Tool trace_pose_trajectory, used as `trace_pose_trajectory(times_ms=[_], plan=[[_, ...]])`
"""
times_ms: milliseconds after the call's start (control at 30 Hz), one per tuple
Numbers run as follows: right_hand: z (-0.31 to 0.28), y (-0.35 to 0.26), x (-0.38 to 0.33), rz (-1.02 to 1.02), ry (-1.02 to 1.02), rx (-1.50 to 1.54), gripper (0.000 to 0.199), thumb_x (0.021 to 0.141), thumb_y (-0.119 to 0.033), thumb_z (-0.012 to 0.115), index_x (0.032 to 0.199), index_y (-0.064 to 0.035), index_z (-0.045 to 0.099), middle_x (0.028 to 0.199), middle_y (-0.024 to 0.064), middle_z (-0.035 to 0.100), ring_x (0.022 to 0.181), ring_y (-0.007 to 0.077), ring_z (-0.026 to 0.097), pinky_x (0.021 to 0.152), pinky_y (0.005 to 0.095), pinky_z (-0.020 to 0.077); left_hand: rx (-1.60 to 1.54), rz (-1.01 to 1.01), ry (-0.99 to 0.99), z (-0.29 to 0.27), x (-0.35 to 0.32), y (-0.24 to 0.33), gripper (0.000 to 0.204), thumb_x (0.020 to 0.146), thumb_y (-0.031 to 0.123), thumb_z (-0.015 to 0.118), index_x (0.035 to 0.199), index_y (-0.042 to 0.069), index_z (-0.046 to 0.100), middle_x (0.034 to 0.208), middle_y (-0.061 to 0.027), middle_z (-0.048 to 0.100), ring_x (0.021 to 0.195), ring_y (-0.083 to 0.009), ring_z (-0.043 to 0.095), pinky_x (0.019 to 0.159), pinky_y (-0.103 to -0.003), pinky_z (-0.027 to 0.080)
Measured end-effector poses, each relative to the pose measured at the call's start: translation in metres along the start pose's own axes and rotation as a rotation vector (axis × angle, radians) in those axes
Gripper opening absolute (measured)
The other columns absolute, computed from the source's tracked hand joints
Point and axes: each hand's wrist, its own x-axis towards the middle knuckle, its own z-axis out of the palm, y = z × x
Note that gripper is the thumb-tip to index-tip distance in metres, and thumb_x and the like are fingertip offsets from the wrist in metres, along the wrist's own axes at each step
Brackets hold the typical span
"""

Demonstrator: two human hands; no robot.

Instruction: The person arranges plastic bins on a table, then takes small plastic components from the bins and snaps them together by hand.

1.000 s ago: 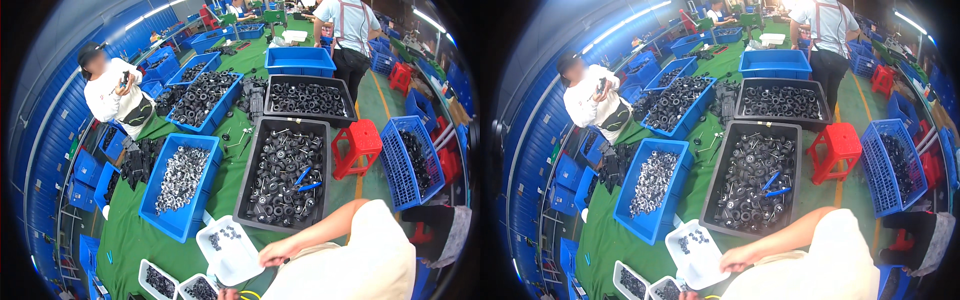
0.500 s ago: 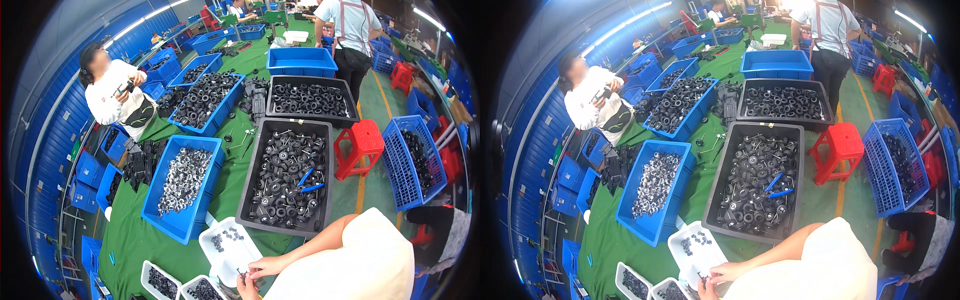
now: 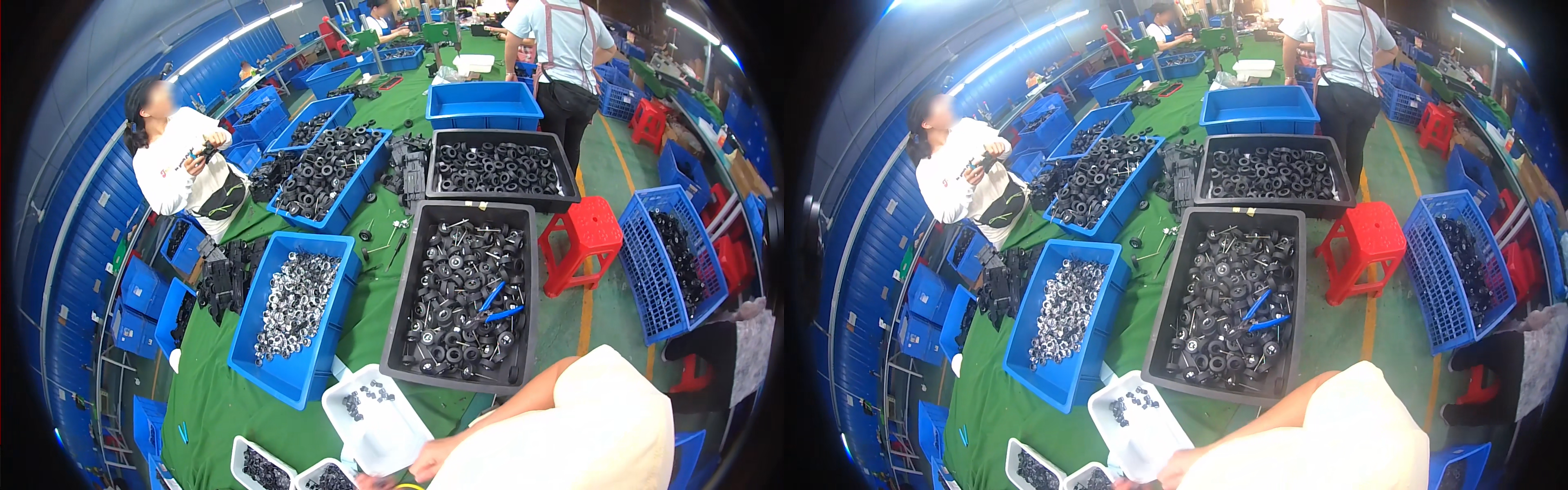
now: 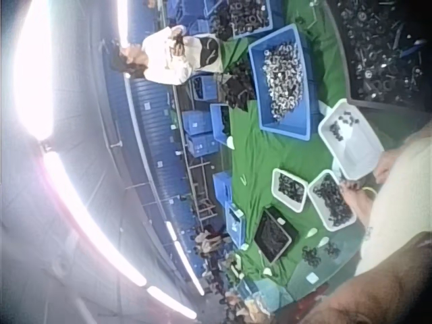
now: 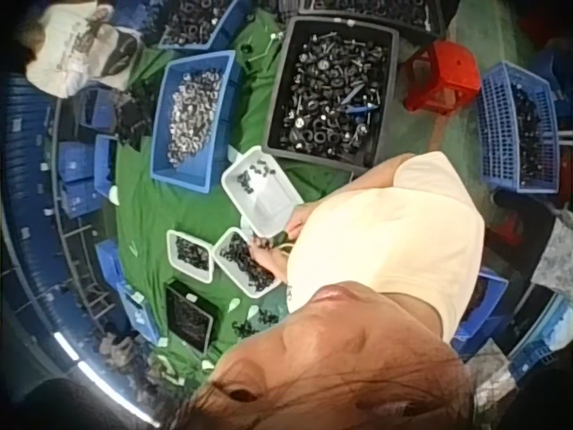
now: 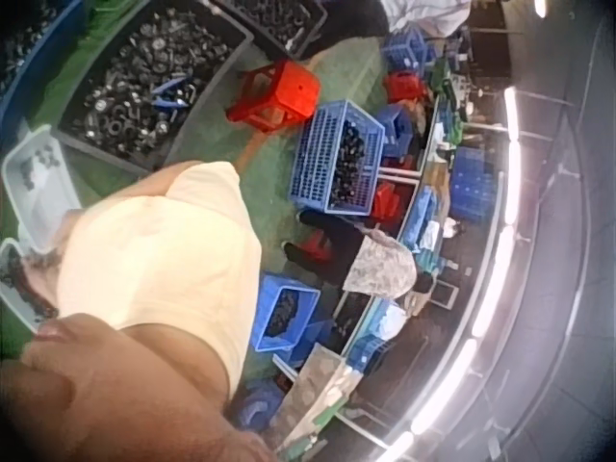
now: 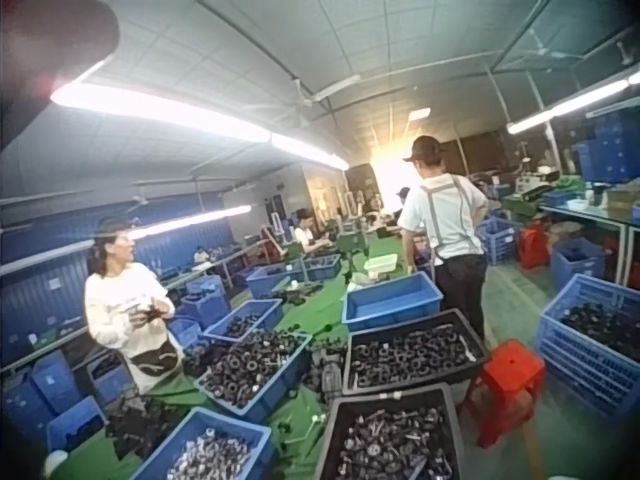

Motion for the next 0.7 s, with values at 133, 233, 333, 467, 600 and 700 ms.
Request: trace_pose_trajectory(times_ms=[133,233,333,467,600,700], plan=[[-0.009,0.032,-0.001,0.106,0.155,0.281,0.016,0.079,-0.018,0.038,0.078,-0.0043,0.045,0.057,-0.0014,0.041,0.047,0.0056,0.034,0.043,0.0186,0.0296,0.061,0.237,0.155,-0.054,0.038,0.018,0.011,0.076,0.016,0.041,0.073,0.006,0.045,0.059,-0.0027,0.040,0.050,-0.0118,0.036,0.045,-0.023,0.032],[-0.003,0.038,0.001,0.298,0.127,0.566,0.018,0.080,-0.021,0.035,0.086,-0.0054,0.043,0.058,-0.0010,0.041,0.045,0.0037,0.032,0.038,0.0171,0.0268,0.913,0.793,-0.255,-0.030,0.024,-0.010,0.019,0.077,0.019,0.042,0.085,0.002,0.044,0.062,-0.0040,0.042,0.051,-0.0118,0.037,0.045,-0.024,0.032],[0.000,0.041,0.008,0.343,0.158,0.454,0.024,0.080,-0.027,0.037,0.089,-0.0058,0.042,0.057,-0.0007,0.042,0.043,0.0046,0.033,0.036,0.0175,0.0255,0.682,0.173,-0.176,-0.002,0.013,-0.025,0.030,0.076,0.023,0.044,0.094,0.000,0.042,0.069,-0.0071,0.048,0.054,-0.0136,0.041,0.046,-0.023,0.034],[-0.002,0.048,0.004,0.385,0.169,0.183,0.028,0.079,-0.032,0.038,0.083,-0.0049,0.044,0.055,-0.0006,0.041,0.043,0.0053,0.033,0.039,0.0188,0.0268,0.593,0.093,-0.270,0.007,0.011,-0.042,0.031,0.076,0.025,0.044,0.095,0.000,0.043,0.076,-0.0090,0.050,0.060,-0.0141,0.047,0.049,-0.022,0.037],[-0.006,0.046,0.006,0.434,0.057,0.219,0.029,0.079,-0.032,0.038,0.076,-0.0044,0.046,0.055,-0.0010,0.041,0.046,0.0060,0.035,0.040,0.0200,0.0278,0.558,0.067,-0.286,0.013,0.009,-0.039,0.026,0.077,0.024,0.043,0.088,0.001,0.044,0.073,-0.0077,0.050,0.059,-0.0125,0.046,0.049,-0.022,0.037],[-0.006,0.047,0.007,0.399,0.047,0.266,0.029,0.080,-0.030,0.038,0.076,-0.0040,0.049,0.059,-0.0007,0.045,0.050,0.0065,0.038,0.043,0.0190,0.0286,0.468,0.034,-0.341,0.005,0.016,-0.036,0.021,0.077,0.024,0.043,0.080,0.004,0.045,0.067,-0.0043,0.047,0.056,-0.0096,0.043,0.048,-0.020,0.035]])
